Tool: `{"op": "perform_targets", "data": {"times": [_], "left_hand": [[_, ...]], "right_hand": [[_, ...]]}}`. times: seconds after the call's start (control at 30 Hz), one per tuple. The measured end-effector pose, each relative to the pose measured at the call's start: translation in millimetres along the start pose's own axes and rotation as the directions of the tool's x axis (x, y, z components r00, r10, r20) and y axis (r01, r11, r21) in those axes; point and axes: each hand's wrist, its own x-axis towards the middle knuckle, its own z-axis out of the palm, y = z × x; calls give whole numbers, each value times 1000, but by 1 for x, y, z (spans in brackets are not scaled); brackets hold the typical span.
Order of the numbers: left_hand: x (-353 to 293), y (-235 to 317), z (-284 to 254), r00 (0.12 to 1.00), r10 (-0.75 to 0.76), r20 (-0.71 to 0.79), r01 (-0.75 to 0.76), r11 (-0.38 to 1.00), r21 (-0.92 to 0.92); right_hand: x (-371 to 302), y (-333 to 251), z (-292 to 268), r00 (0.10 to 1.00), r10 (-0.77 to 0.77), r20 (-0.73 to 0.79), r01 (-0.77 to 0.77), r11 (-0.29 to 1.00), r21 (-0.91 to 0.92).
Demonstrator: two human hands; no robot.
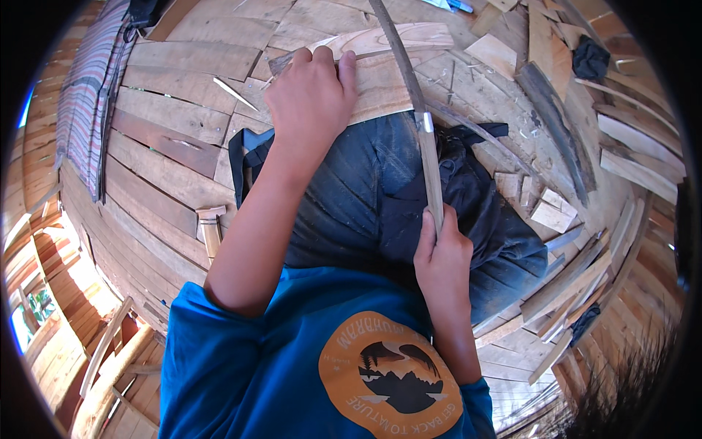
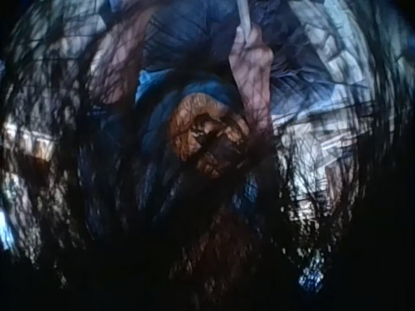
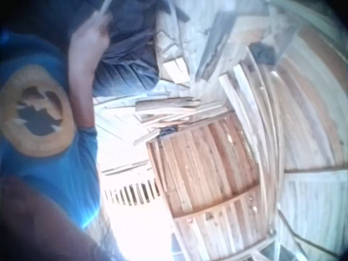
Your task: The person uses a hand saw to cut a piece of wood into a curved shape, holding the wood steady with one hand while reciprocating the saw with the other.
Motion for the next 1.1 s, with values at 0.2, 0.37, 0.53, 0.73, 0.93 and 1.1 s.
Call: {"op": "perform_targets", "data": {"times": [0.2,0.37,0.53,0.73,0.93,1.1], "left_hand": [[-1,-1,0,1000,-21,13,21,1000,16],[1,1,-4,999,-3,33,2,1000,19],[0,0,-1,1000,19,-10,-19,999,30],[-2,0,2,998,44,-51,-43,999,31],[2,0,2,999,-38,37,38,999,1],[11,-1,0,988,-89,123,86,996,26]], "right_hand": [[-37,16,-14,997,56,57,-53,998,-43],[-12,17,1,998,28,63,-28,1000,3],[-5,7,-5,997,31,68,-30,999,-20],[-13,0,-13,998,41,50,-39,998,-42],[-10,-1,-11,999,35,3,-35,999,17],[-26,9,-19,999,32,8,-32,999,-18]]}}
